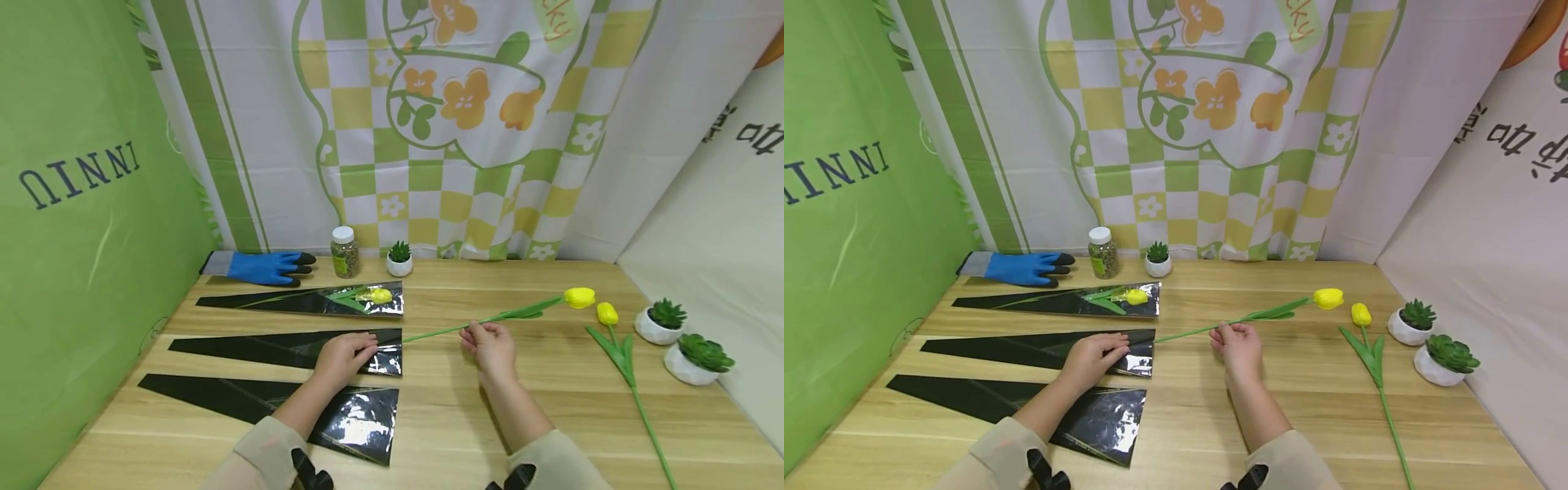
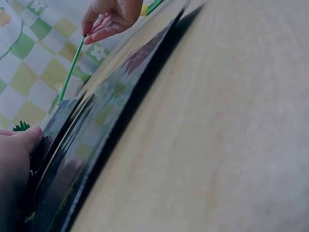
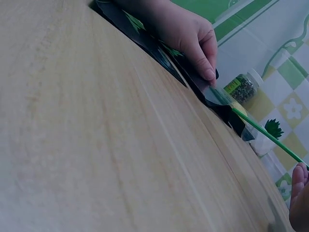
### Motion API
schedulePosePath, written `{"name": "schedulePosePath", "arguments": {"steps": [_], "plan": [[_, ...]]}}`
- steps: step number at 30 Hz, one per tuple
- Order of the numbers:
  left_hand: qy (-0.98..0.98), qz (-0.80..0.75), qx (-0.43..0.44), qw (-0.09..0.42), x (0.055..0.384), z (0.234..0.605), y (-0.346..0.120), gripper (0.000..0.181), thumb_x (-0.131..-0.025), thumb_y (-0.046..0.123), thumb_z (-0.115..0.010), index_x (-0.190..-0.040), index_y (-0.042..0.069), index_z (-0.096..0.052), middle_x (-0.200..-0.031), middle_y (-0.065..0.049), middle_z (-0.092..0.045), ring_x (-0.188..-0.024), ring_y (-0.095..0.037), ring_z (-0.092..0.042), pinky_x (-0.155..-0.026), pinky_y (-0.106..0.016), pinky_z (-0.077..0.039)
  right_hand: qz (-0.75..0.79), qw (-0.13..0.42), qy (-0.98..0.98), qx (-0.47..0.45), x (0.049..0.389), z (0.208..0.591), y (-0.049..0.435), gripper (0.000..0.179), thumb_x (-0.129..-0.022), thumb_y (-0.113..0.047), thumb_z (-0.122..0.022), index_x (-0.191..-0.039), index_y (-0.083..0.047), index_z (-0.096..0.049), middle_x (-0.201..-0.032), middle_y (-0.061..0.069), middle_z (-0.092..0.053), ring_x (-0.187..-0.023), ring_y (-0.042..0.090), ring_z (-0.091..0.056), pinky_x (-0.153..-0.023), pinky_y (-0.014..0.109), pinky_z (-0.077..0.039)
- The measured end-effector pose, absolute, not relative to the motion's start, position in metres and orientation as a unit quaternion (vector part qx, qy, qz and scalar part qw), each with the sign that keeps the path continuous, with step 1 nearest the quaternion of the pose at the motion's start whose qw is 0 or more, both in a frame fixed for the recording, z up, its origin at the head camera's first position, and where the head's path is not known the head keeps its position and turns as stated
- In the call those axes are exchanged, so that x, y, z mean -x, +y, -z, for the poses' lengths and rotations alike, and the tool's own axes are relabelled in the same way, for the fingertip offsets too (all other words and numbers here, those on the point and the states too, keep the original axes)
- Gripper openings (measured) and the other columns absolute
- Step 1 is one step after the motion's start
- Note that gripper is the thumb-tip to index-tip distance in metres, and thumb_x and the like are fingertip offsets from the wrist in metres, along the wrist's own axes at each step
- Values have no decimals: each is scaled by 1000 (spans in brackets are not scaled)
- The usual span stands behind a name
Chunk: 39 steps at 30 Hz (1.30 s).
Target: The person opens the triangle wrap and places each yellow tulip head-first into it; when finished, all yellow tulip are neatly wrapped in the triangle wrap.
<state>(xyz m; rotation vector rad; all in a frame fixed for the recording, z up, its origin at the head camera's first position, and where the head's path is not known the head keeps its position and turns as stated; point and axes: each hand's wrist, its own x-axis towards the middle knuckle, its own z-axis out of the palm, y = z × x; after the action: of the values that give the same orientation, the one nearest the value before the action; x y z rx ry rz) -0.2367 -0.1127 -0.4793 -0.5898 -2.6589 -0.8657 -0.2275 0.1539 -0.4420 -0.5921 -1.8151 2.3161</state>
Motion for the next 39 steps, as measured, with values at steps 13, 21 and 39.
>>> {"name": "schedulePosePath", "arguments": {"steps": [13, 21, 39], "plan": [[-921, 308, 197, 135, 238, 482, -112, 17, -91, 23, -70, -100, 12, -79, -109, -1, -75, -107, -21, -70, -96, -41, -54, -774, 61, -601, 190, 228, 447, 143, 11, -97, -2, -55, -100, -2, -45, -87, 3, -60, -71, 4, -67, -70, 18, -59], [-918, 308, 203, 145, 239, 482, -112, 18, -91, 22, -70, -103, 12, -78, -110, -4, -75, -106, -23, -69, -95, -41, -55, -781, 17, -599, 178, 221, 452, 117, 13, -96, 1, -55, -105, 2, -46, -89, 8, -62, -73, 6, -66, -68, 17, -58], [-914, 317, 204, 149, 237, 480, -106, 14, -92, 21, -69, -100, 12, -77, -105, -3, -75, -103, -23, -69, -93, -40, -55, -825, -28, -533, 185, 209, 453, 85, 28, -98, -1, -54, -122, 9, -44, -91, 7, -64, -79, 8, -67, -78, 21, -59]]}}
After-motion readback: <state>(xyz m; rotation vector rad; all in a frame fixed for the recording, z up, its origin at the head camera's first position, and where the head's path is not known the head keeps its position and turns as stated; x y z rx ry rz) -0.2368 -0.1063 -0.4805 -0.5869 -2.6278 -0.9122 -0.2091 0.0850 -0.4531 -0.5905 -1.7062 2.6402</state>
